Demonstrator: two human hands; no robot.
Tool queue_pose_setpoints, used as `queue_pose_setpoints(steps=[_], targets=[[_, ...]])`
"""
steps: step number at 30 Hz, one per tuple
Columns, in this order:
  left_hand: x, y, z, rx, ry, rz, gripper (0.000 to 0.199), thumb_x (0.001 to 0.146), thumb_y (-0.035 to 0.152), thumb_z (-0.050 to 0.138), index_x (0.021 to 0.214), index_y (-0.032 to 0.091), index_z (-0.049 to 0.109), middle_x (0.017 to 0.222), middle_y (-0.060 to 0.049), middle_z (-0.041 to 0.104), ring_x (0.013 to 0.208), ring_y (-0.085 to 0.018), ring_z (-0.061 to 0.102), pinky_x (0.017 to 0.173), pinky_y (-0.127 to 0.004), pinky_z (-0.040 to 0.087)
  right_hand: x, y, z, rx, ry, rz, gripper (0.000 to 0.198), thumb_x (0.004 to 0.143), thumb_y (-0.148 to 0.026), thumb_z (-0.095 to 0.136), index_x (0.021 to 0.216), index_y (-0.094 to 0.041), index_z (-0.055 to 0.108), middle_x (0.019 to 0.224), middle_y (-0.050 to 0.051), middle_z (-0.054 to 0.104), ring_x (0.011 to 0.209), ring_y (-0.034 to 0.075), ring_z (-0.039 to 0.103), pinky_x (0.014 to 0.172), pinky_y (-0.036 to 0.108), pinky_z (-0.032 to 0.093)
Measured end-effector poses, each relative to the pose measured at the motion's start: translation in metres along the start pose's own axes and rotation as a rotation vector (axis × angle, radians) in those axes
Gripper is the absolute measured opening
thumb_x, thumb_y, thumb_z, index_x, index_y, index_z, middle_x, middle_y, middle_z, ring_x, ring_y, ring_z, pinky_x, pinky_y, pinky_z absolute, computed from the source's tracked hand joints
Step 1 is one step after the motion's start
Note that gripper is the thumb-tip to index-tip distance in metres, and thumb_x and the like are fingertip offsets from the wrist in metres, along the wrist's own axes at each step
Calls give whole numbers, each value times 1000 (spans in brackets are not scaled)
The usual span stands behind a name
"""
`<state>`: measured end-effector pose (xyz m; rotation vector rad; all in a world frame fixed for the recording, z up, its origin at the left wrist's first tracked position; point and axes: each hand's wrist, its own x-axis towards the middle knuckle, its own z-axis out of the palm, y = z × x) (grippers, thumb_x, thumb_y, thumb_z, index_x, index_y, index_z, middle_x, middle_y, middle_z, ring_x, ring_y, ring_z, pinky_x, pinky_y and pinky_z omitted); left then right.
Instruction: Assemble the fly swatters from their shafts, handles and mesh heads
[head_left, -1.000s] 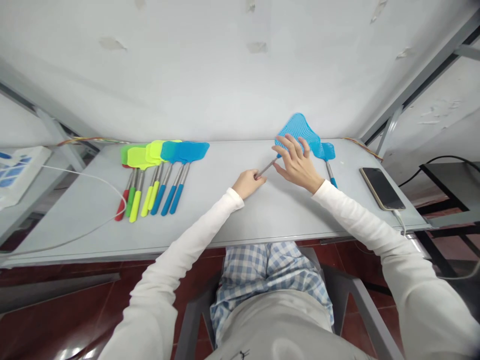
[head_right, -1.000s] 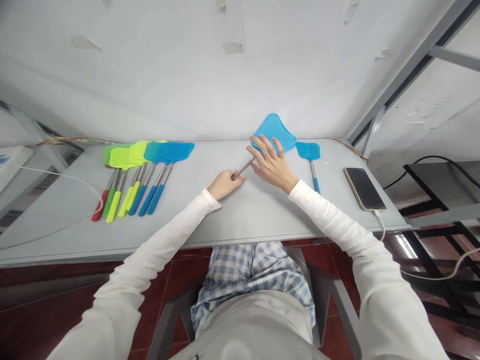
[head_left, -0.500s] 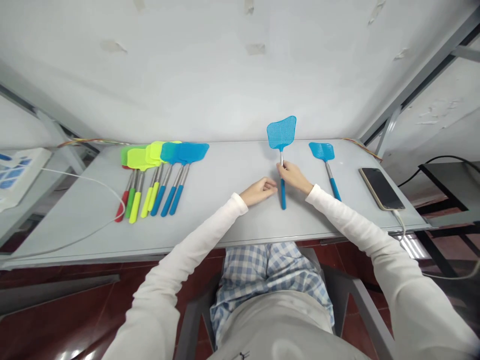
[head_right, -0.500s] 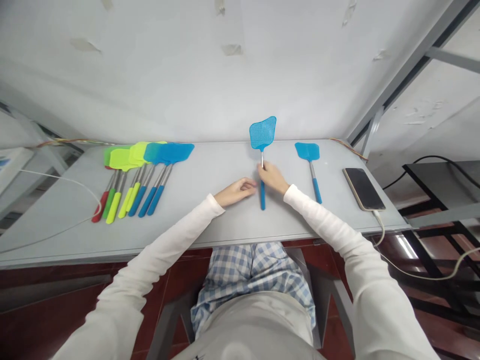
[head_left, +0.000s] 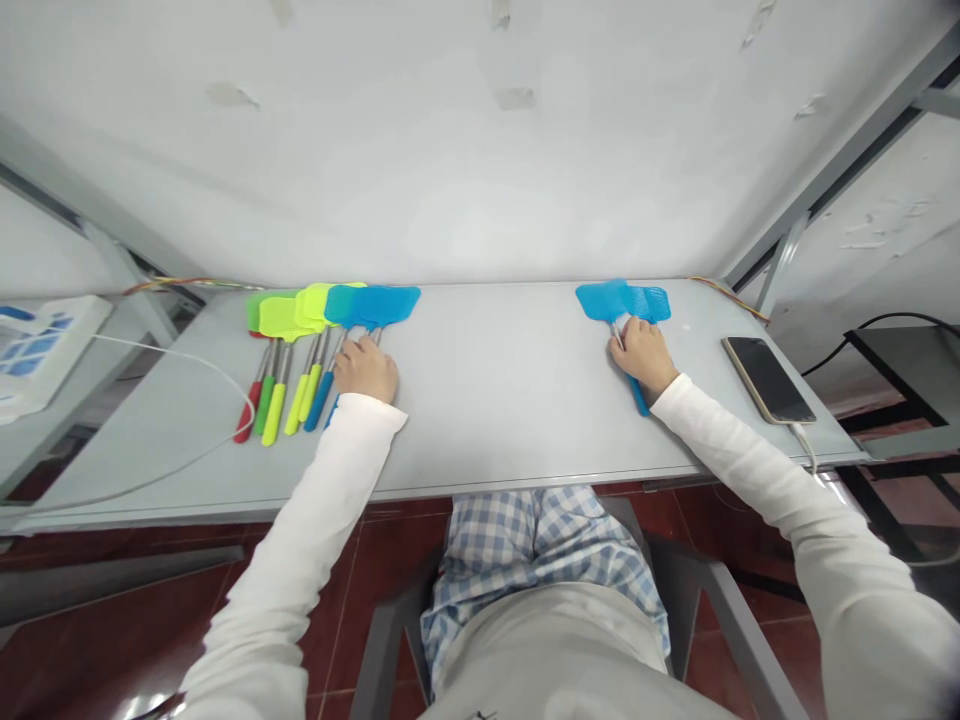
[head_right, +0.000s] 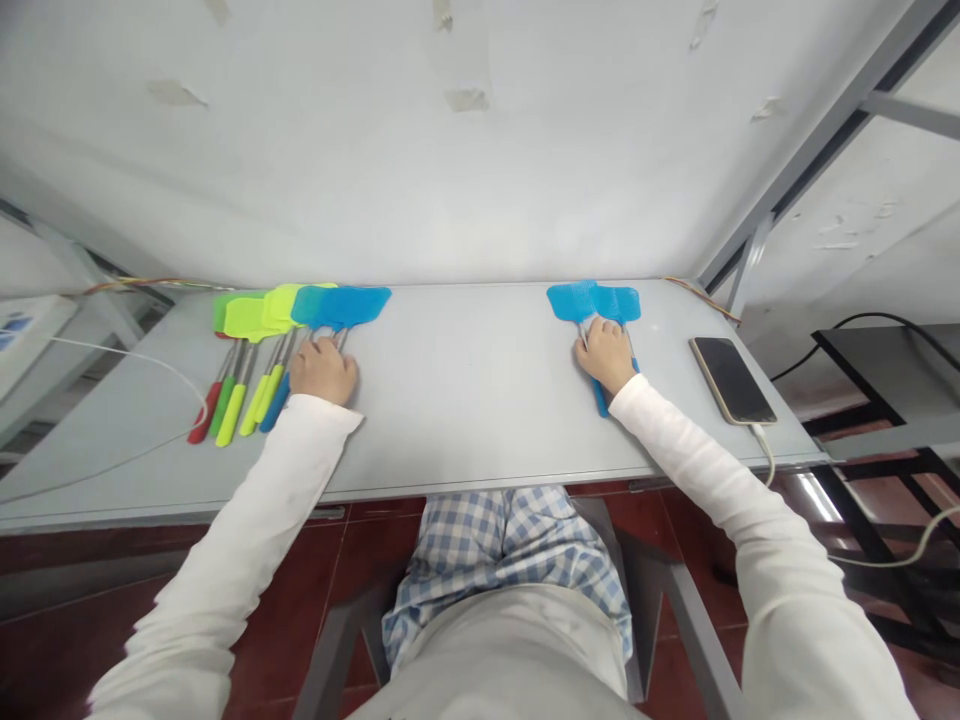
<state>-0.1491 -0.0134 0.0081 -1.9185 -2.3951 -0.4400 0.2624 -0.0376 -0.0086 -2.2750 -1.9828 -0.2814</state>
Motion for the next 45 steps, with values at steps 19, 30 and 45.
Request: queue_pose_setpoints(steps=[19, 30, 45], targets=[[-7, 22, -2, -249, -66, 292, 35, 86, 20, 42, 117, 12, 55, 117, -16, 47, 106, -26, 56, 92, -38, 46, -6, 73, -8, -3, 32, -2, 34, 90, -39, 43, 101, -9, 56, 98, 22, 58, 92, 32, 55, 79, 43, 41], [-37, 114, -17, -349, -197, 883, 31, 96, 40, 38, 110, 21, 58, 102, -5, 65, 94, -17, 62, 79, -25, 43, -24, -64, -73, 44, 296, -841, 37, 97, -23, 32, 125, -13, 54, 129, 16, 55, 132, 26, 41, 108, 45, 29], [-28, 123, -24, -74, -311, 855, 35, 98, 37, 26, 111, 25, 57, 98, -7, 70, 83, -20, 64, 66, -28, 37, 5, -62, -47, 65, 181, -826, 36, 100, -29, 27, 106, -22, 61, 106, 9, 66, 123, 22, 45, 100, 40, 30]])
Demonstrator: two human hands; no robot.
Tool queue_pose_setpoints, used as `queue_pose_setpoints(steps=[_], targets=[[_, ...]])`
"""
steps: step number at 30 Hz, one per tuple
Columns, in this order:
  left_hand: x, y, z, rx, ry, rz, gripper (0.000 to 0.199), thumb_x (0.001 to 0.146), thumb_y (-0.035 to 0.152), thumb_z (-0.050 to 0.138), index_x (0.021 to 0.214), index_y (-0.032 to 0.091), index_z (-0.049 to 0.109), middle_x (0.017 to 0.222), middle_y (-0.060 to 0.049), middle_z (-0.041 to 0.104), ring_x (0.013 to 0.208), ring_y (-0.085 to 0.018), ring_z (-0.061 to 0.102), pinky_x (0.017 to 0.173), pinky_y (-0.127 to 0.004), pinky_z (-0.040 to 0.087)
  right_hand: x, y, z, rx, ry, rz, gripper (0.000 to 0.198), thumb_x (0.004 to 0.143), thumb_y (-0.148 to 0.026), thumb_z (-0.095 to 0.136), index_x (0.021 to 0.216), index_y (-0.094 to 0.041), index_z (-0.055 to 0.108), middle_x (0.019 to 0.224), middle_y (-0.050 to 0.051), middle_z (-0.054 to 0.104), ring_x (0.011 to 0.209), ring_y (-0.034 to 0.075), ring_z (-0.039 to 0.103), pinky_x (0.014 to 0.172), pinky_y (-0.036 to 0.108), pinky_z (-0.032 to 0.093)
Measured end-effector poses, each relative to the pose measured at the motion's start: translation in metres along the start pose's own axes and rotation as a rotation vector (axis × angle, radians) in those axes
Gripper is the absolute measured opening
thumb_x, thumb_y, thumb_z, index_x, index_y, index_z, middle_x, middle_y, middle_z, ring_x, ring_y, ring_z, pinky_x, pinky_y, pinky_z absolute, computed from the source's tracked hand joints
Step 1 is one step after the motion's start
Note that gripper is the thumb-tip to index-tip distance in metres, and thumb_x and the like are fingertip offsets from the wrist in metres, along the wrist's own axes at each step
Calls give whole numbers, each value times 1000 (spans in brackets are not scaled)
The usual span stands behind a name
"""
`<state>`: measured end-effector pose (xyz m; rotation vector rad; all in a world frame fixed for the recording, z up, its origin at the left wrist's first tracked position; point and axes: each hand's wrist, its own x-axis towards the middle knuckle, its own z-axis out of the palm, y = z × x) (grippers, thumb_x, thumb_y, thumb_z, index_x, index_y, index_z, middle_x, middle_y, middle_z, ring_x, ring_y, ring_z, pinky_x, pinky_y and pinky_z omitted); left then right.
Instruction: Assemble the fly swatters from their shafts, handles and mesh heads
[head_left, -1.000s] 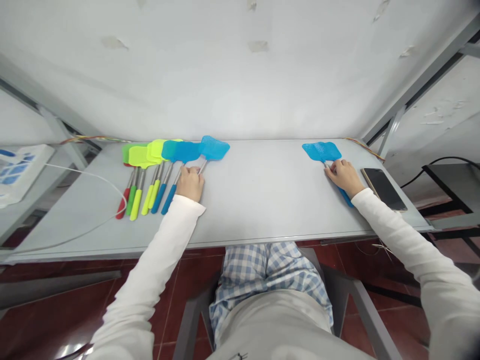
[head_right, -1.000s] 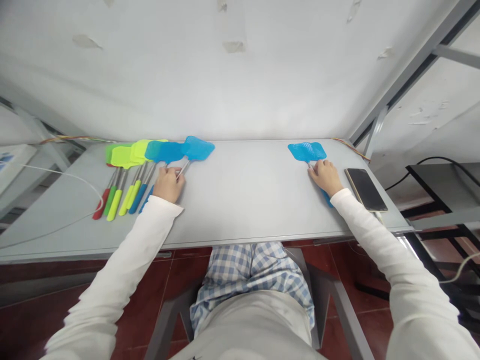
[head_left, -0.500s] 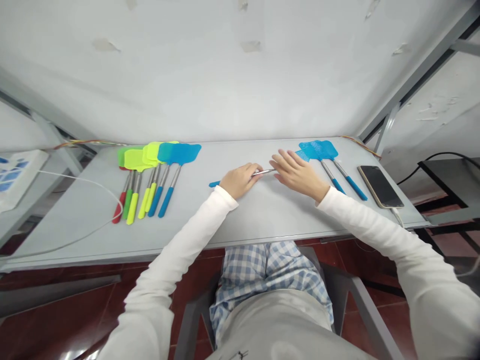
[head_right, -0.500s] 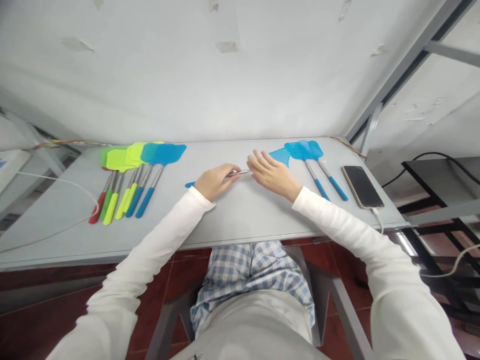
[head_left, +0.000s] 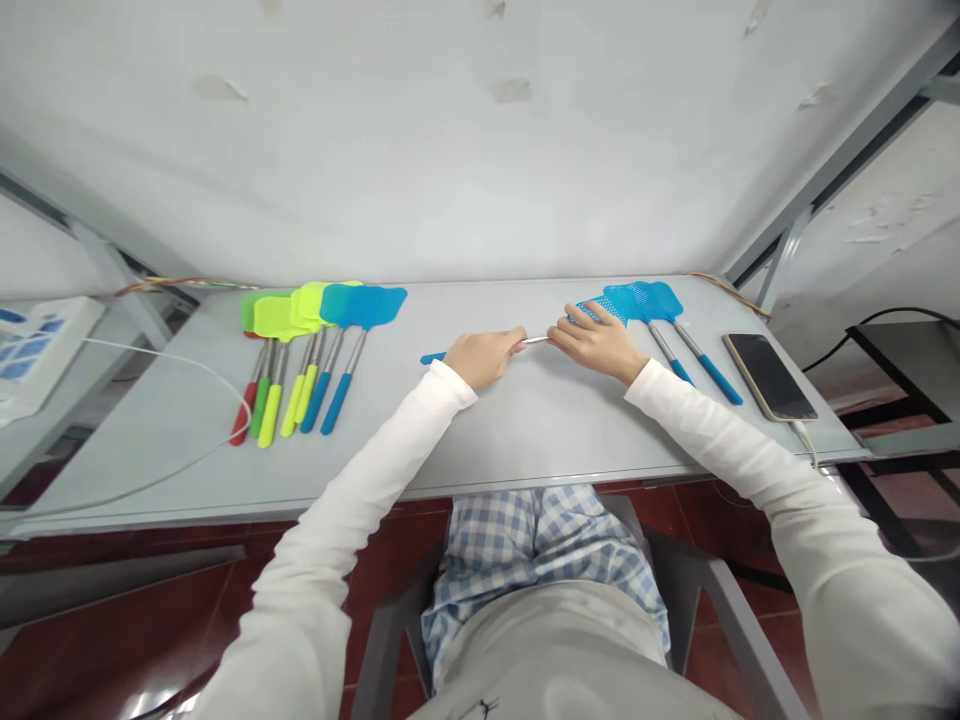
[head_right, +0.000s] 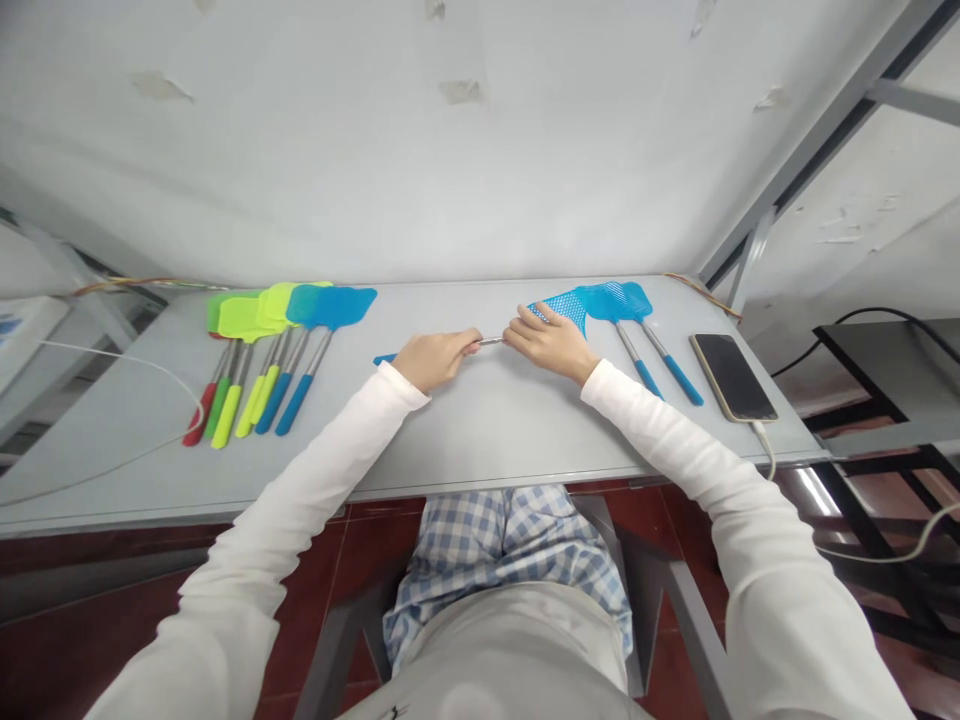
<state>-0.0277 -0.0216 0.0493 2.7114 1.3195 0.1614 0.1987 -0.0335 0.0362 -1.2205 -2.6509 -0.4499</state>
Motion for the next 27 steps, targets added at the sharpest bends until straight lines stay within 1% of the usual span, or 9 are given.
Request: queue_pose_setpoints(steps=[3, 7, 10, 13, 18, 20, 23, 25, 27], targets=[[-10, -25, -9, -7, -16, -61, 34, 97, 37, 29, 111, 26, 58, 99, -7, 70, 85, -22, 64, 67, -28, 37, -16, 24, -2, -27, 7, 95, 35, 99, -25, 27, 105, -22, 62, 106, 8, 66, 122, 22, 47, 101, 41, 30], [-34, -78, -19, 11, -28, -209, 33, 93, 39, 34, 103, 26, 61, 93, -5, 71, 85, -22, 63, 68, -28, 37, -49, 66, -9, -137, 10, 320, 42, 100, -28, 23, 100, -21, 64, 94, 10, 66, 111, 25, 50, 99, 44, 29], [-44, -99, -20, -35, 26, -241, 34, 91, 41, 33, 100, 26, 61, 89, -4, 70, 84, -20, 62, 68, -26, 37, -54, 72, -10, -108, -16, 337, 43, 100, -33, 24, 98, -19, 65, 90, 12, 65, 100, 26, 53, 90, 42, 33], [-43, -94, -18, -78, 19, -206, 35, 90, 44, 32, 97, 25, 61, 87, -3, 68, 80, -20, 60, 64, -26, 34, -37, 56, -7, -56, -25, 217, 42, 99, -33, 25, 97, -16, 64, 89, 12, 65, 93, 25, 53, 88, 40, 34], [-40, -77, -14, -109, -2, -206, 37, 88, 54, 36, 87, 25, 59, 70, 0, 61, 65, -17, 55, 58, -26, 29, -8, 37, 1, 64, 10, 68, 39, 99, -35, 27, 100, -16, 61, 93, 11, 66, 92, 23, 54, 96, 40, 31], [-39, -75, -11, -88, 8, -247, 42, 86, 61, 38, 78, 24, 57, 65, 0, 59, 62, -17, 53, 57, -27, 27, -5, 37, 7, 111, 2, 86, 40, 98, -41, 30, 107, -15, 58, 95, 11, 66, 94, 24, 56, 100, 42, 30], [-34, -75, -6, -63, 16, -248, 49, 87, 64, 35, 70, 23, 55, 62, -1, 58, 62, -18, 53, 56, -28, 27, -6, 39, 18, 158, -36, 139, 51, 94, -53, 35, 118, -11, 53, 98, 13, 65, 101, 26, 56, 105, 45, 27], [-29, -76, -2, -58, 20, -214, 51, 90, 62, 32, 69, 23, 57, 64, -2, 60, 64, -18, 55, 56, -28, 28, -11, 41, 24, 170, -62, 180, 61, 91, -59, 37, 125, -11, 49, 112, 16, 62, 116, 29, 51, 110, 49, 23], [-25, -76, 2, -50, 33, -176, 49, 93, 57, 30, 75, 21, 60, 73, -5, 65, 71, -19, 59, 59, -27, 33, -19, 42, 25, 157, -97, 272, 72, 86, -67, 39, 132, -12, 45, 133, 20, 51, 132, 34, 39, 111, 52, 20]])
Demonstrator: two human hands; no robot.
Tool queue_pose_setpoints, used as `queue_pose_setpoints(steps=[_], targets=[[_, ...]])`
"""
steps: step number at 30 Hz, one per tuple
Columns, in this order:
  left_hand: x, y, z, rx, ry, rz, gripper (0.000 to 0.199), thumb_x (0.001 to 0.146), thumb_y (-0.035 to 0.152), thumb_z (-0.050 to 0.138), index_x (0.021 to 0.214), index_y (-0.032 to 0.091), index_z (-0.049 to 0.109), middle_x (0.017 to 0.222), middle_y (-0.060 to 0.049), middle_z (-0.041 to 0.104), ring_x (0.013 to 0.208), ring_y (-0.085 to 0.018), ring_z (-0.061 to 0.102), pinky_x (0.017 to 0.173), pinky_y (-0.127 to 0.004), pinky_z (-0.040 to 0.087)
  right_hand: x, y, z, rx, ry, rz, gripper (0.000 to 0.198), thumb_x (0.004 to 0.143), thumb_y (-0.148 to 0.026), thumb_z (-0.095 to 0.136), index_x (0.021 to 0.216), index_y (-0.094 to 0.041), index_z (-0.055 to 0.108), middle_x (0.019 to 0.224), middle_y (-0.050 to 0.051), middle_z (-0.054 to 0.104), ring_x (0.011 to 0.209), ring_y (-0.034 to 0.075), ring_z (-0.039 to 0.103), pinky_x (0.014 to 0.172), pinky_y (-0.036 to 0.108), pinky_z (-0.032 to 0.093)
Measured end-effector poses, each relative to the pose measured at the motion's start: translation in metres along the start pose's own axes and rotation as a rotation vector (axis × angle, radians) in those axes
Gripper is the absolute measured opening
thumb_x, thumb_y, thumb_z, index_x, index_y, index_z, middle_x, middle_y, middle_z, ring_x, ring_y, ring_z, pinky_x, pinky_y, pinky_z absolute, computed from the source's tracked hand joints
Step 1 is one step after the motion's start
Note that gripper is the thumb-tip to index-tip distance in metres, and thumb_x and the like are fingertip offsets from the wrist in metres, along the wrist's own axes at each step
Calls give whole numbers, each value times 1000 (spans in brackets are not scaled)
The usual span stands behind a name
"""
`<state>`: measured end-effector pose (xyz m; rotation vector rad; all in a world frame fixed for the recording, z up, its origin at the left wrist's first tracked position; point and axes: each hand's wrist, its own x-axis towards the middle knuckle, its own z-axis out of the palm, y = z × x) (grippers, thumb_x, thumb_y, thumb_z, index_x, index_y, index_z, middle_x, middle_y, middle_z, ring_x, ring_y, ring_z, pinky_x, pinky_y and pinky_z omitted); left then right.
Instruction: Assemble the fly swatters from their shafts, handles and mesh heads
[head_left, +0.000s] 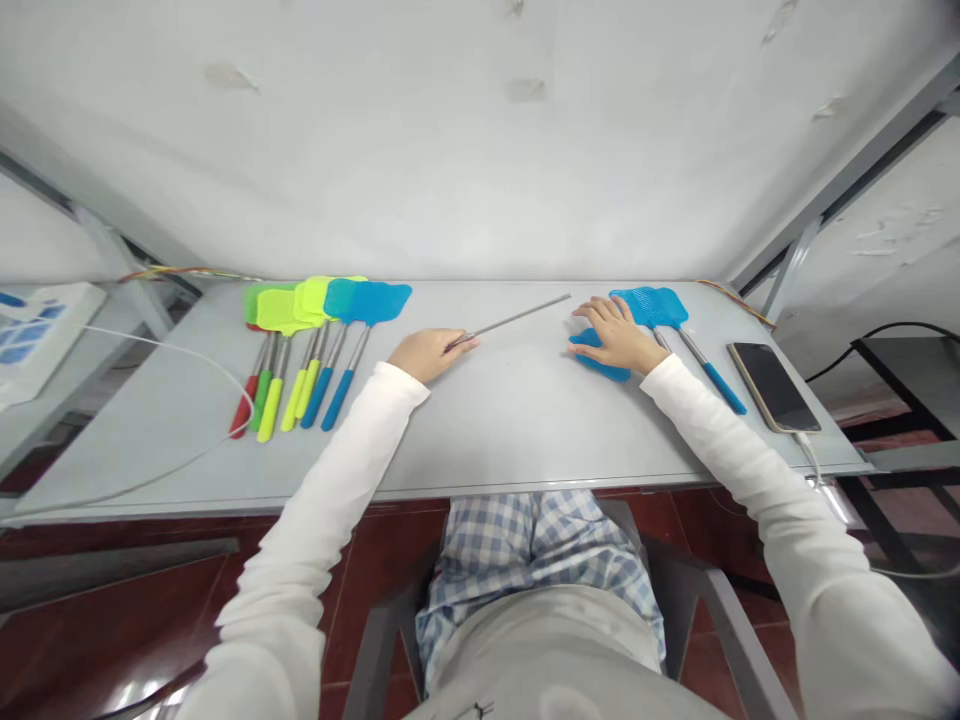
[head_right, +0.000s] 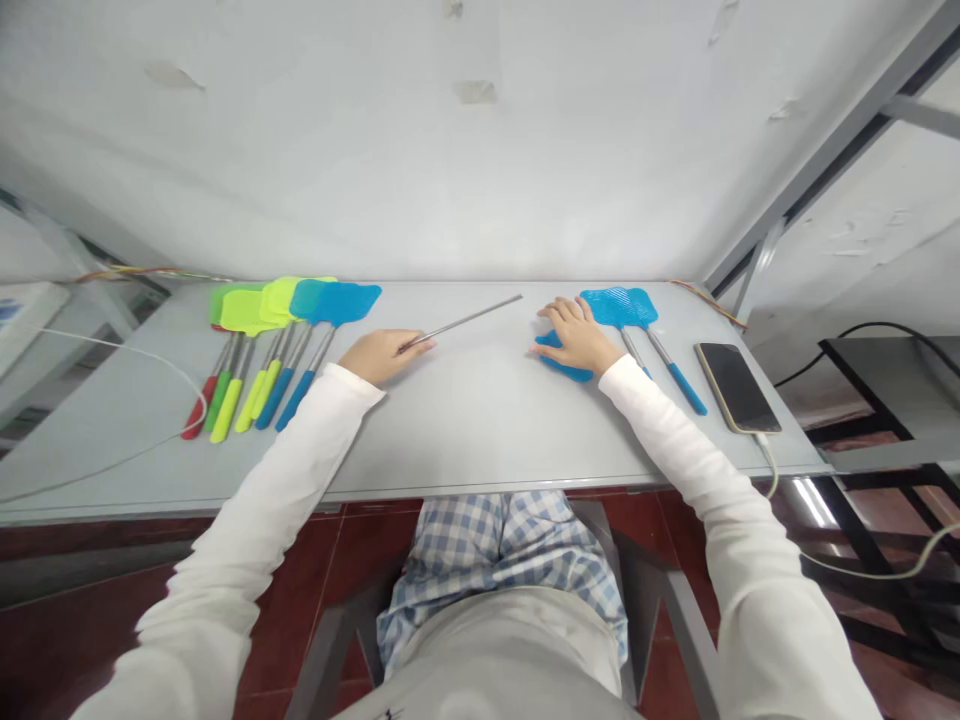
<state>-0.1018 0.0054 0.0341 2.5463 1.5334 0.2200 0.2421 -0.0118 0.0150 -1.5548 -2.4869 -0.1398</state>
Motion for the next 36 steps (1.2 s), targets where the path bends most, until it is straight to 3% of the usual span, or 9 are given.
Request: queue_pose_setpoints(steps=[3, 5, 7, 9, 13, 17, 22, 26, 36], targets=[[5, 2, 6, 16, 40, 44, 44, 96, 45, 30, 97, 17, 64, 98, -10, 68, 88, -21, 63, 71, -28, 41, -12, 6, 0, -26, -111, 201, 97, 74, -79, 46, 141, -10, 35, 147, 24, 35, 139, 42, 26, 108, 55, 25], [7, 7, 9, 2, 64, 72, 43, 98, 38, 28, 120, 16, 58, 117, -12, 64, 99, -21, 62, 77, -29, 44, -18, 8, 0, -16, -214, 268, 107, 67, -81, 52, 144, -10, 31, 146, 26, 36, 136, 45, 30, 105, 55, 30], [7, 14, 11, 1, 72, 101, 47, 99, 35, 25, 141, 23, 42, 127, -9, 60, 104, -20, 62, 78, -28, 45, -20, 10, 1, 4, -282, 268, 109, 64, -80, 57, 144, -11, 30, 141, 26, 41, 132, 44, 37, 103, 53, 34], [8, 21, 12, 60, 57, 115, 48, 99, 37, 24, 146, 33, 35, 123, -5, 62, 100, -20, 63, 74, -28, 45, -17, 11, 0, 8, -303, 264, 106, 63, -77, 62, 142, -12, 35, 135, 26, 45, 126, 43, 42, 100, 51, 36], [9, 25, 14, 182, 61, 113, 46, 98, 49, 26, 139, 42, 45, 104, -4, 68, 90, -21, 65, 65, -27, 42, -6, 14, -2, -10, -317, 288, 103, 53, -76, 70, 130, -12, 47, 124, 25, 50, 118, 42, 47, 95, 50, 38], [9, 16, 21, 174, 104, 131, 44, 98, 47, 28, 136, 43, 49, 109, -2, 70, 90, -20, 66, 61, -27, 41, 2, 18, -3, 31, -176, 210, 92, 54, -70, 74, 122, -13, 50, 119, 21, 51, 110, 38, 50, 89, 45, 39], [8, 0, 25, 124, 193, 164, 42, 98, 42, 30, 132, 40, 55, 113, 0, 71, 92, -18, 67, 61, -26, 43, 2, 18, -9, 57, 136, 145, 49, 82, -53, 58, 117, -19, 52, 110, 13, 61, 98, 30, 53, 84, 40, 35], [8, -6, 26, 102, 269, 202, 41, 98, 42, 31, 128, 39, 58, 111, 1, 72, 91, -17, 68, 60, -25, 43, -1, 13, -14, -8, 278, 94, 24, 94, -39, 46, 105, -24, 60, 97, 7, 66, 91, 24, 53, 83, 38, 31], [7, -5, 26, 64, 307, 250, 39, 97, 40, 35, 124, 37, 62, 104, 1, 74, 86, -15, 68, 60, -24, 43, -2, 4, -6, -57, 417, 24, 26, 97, -35, 43, 97, -28, 68, 88, 3, 65, 86, 19, 51, 80, 36, 28]])
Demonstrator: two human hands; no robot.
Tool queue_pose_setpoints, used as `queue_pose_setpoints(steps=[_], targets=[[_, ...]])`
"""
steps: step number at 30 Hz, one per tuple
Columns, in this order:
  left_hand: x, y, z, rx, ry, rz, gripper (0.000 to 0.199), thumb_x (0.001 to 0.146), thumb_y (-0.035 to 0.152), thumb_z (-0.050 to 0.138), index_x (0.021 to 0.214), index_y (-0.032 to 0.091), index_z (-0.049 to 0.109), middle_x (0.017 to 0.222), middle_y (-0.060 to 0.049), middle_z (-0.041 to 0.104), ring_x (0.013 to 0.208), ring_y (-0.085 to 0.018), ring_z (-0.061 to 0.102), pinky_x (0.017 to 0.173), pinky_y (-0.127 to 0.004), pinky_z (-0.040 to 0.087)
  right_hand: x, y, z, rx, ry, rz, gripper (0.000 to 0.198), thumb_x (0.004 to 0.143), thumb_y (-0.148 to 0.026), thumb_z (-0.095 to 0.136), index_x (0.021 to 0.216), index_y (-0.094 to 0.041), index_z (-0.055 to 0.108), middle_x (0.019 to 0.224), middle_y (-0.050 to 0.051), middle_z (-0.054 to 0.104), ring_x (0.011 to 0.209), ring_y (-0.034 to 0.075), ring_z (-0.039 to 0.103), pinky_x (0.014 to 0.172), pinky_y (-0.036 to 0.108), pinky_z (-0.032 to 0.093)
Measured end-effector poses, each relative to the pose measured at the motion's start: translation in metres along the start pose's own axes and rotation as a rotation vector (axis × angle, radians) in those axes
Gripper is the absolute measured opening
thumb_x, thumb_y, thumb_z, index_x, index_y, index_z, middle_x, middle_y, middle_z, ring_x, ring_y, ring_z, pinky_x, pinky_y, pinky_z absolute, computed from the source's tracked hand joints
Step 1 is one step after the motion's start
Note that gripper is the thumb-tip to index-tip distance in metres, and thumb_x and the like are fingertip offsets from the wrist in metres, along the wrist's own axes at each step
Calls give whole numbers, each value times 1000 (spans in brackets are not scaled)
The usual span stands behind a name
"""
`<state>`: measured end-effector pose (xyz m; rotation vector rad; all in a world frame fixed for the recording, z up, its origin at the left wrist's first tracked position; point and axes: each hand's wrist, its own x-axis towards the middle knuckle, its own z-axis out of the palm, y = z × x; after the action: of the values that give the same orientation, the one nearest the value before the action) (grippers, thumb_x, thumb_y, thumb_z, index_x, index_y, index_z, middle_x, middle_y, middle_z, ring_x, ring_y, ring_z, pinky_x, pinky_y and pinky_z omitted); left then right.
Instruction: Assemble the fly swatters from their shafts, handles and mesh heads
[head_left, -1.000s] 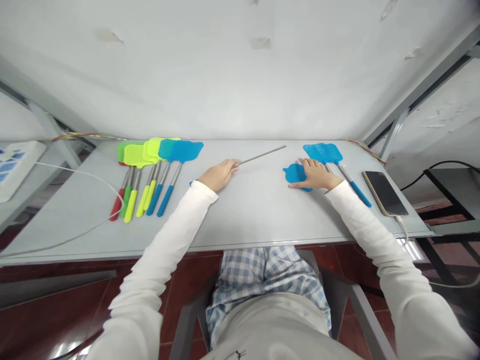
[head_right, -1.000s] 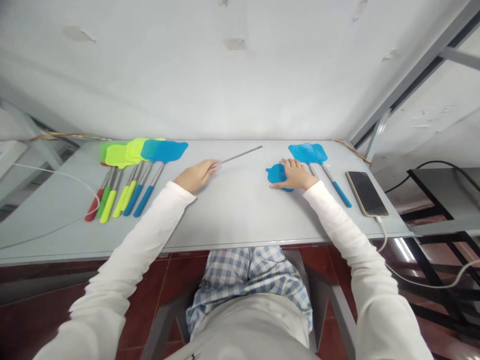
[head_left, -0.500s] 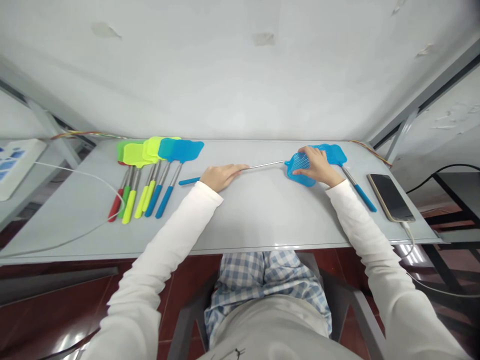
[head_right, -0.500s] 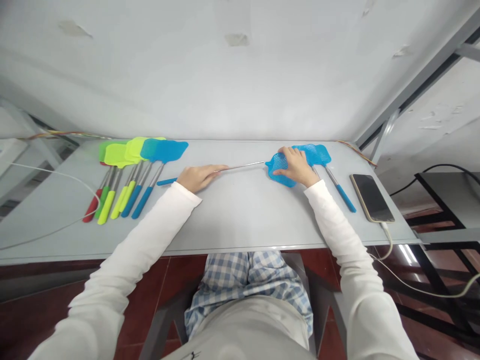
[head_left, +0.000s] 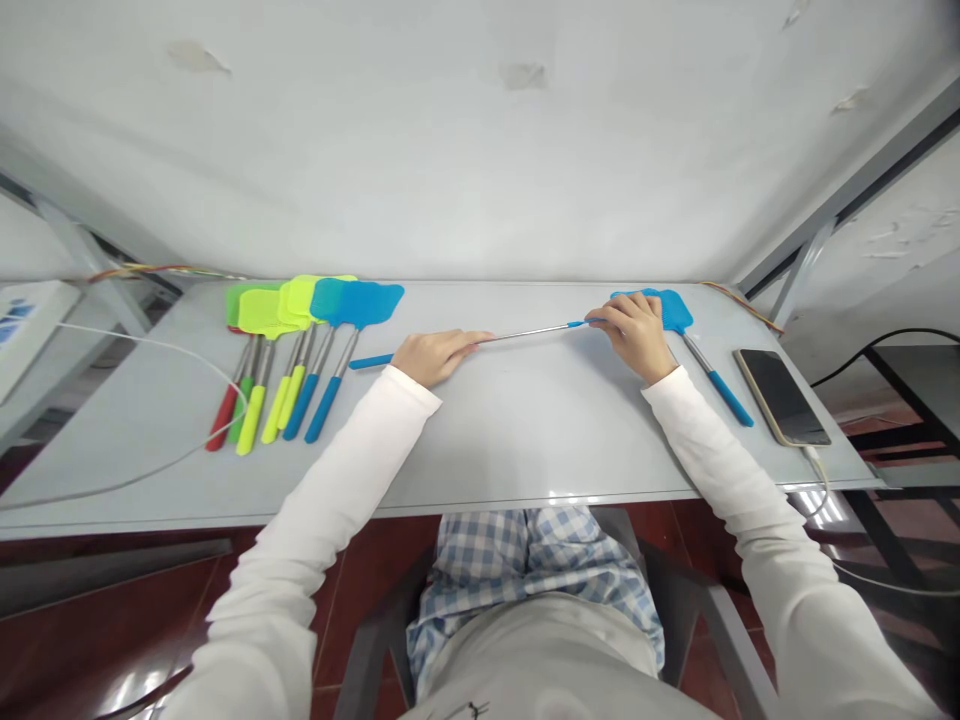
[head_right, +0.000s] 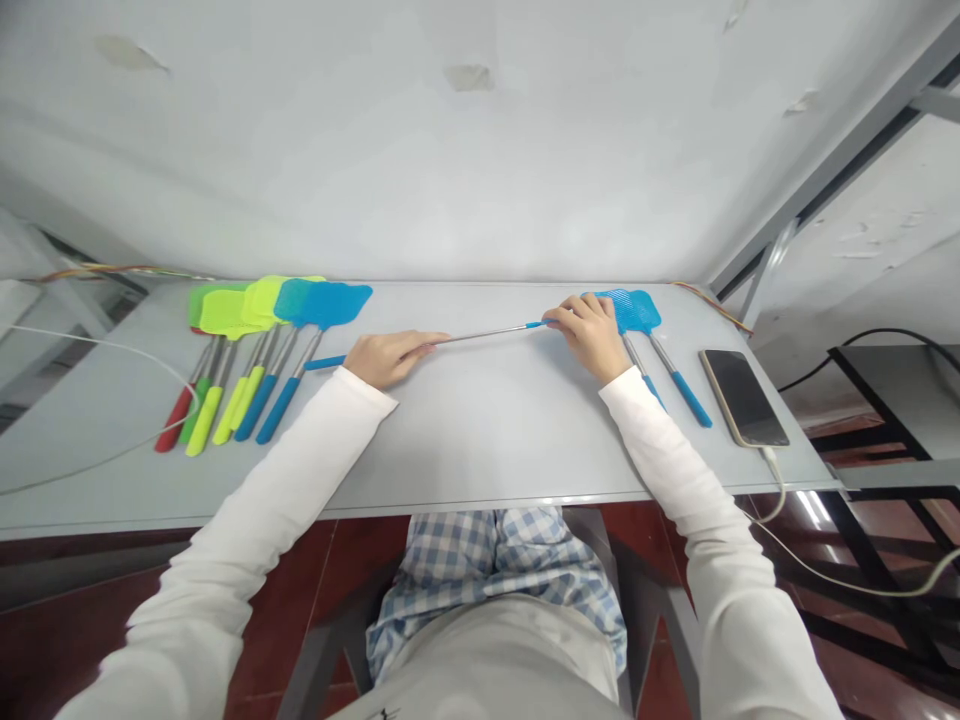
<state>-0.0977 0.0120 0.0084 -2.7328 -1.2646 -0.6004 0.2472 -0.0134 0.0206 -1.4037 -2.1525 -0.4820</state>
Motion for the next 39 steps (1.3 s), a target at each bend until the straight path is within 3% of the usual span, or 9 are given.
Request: queue_pose_setpoints(steps=[9, 14, 21, 33, 36, 39], targets=[[5, 21, -6, 38, -45, -75, 42, 96, 35, 32, 128, 34, 60, 89, -3, 72, 75, -16, 65, 57, -25, 40, -3, -4, -2, -19, 26, 16, 24, 96, -30, 44, 99, -30, 68, 89, 3, 64, 87, 20, 50, 83, 38, 27], [14, 42, -4, 95, -117, -126, 45, 97, 47, 30, 126, 33, 61, 100, -5, 73, 82, -20, 68, 57, -26, 39, -3, -13, -10, -39, -78, 13, 32, 95, -25, 37, 104, -34, 66, 96, 5, 65, 92, 23, 51, 87, 42, 29], [14, 42, -9, 39, -112, -126, 39, 96, 40, 35, 123, 35, 63, 107, -3, 74, 91, -20, 68, 63, -28, 43, -5, -23, -16, -14, -96, 35, 34, 94, -27, 34, 103, -33, 66, 87, 5, 63, 87, 23, 50, 85, 44, 29], [11, 47, -1, 146, -189, -57, 42, 93, 29, 35, 123, 34, 64, 73, -8, 70, 64, -20, 63, 53, -29, 35, 9, -12, -36, 127, -231, -65, 25, 93, -37, 46, 90, -24, 68, 82, 4, 63, 79, 20, 51, 79, 36, 26], [13, 49, -3, 128, -171, -72, 42, 93, 30, 34, 123, 34, 64, 76, -7, 72, 66, -20, 64, 53, -29, 35, 11, -15, -41, 104, -196, -40, 25, 93, -35, 44, 88, -25, 67, 81, 3, 63, 79, 20, 51, 80, 37, 26], [16, 53, -7, 55, -125, -98, 42, 94, 31, 33, 123, 35, 63, 91, -4, 75, 75, -19, 67, 54, -28, 37, 6, -22, -43, 24, -106, 10, 31, 95, -32, 38, 89, -26, 68, 78, 4, 61, 80, 22, 50, 81, 39, 25]])
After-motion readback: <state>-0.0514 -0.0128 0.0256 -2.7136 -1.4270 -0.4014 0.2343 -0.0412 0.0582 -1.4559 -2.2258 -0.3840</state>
